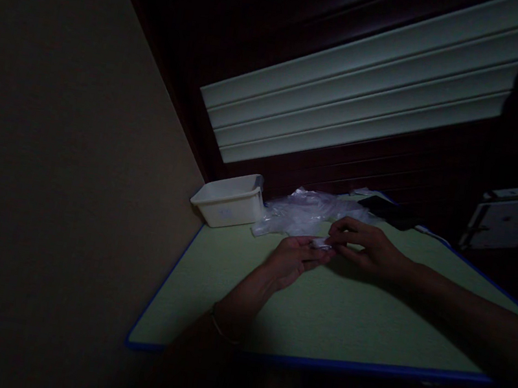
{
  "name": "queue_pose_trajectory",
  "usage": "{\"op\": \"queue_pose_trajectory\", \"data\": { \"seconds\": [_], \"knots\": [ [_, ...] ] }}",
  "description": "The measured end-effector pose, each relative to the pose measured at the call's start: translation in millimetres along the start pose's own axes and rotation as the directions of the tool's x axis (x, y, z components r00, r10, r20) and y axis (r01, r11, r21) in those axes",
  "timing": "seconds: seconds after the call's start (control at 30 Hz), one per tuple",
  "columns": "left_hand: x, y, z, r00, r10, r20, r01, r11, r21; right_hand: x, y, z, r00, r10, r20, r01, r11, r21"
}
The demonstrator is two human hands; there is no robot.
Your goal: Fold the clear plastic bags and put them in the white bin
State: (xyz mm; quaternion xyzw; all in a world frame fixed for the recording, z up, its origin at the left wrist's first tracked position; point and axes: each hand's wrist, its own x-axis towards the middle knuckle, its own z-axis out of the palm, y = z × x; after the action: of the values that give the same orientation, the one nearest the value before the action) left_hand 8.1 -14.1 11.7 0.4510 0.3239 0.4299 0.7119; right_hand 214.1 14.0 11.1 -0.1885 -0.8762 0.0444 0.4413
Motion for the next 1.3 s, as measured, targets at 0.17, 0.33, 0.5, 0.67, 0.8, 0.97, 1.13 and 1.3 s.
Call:
{"op": "queue_pose_trajectory", "data": {
  "seconds": [0.17,0.33,0.5,0.67,0.8,0.97,1.13,1.3],
  "knots": [
    [2,-2,-1.0,1.000,0.012,-0.001,-0.012,1.000,-0.001,0,-2,-6,0.996,0.013,0.093,-0.012,1.000,-0.006],
    [5,-6,-3.3,0.997,0.055,-0.056,-0.052,0.997,0.048,3,-9,-5,0.995,0.091,0.037,-0.094,0.991,0.092],
    [6,-9,-0.7,0.987,0.125,-0.097,-0.117,0.990,0.082,5,-11,5,0.932,0.353,0.076,-0.361,0.910,0.205],
    [7,-11,0.7,0.984,0.153,-0.088,-0.144,0.985,0.099,5,-8,12,0.880,0.447,0.160,-0.475,0.823,0.312],
    [7,-10,0.5,0.985,0.131,-0.114,-0.115,0.984,0.134,5,-5,13,0.879,0.455,0.140,-0.474,0.808,0.349],
    [7,-7,3.2,0.981,0.140,-0.136,-0.111,0.974,0.200,7,-3,12,0.878,0.468,0.098,-0.472,0.813,0.342],
    [5,-5,7.0,0.969,0.179,-0.168,-0.135,0.960,0.244,7,-2,15,0.835,0.545,0.070,-0.532,0.770,0.353],
    [4,-4,8.5,0.956,0.200,-0.215,-0.149,0.961,0.232,7,-2,17,0.779,0.613,0.130,-0.598,0.667,0.444]
  ]
}}
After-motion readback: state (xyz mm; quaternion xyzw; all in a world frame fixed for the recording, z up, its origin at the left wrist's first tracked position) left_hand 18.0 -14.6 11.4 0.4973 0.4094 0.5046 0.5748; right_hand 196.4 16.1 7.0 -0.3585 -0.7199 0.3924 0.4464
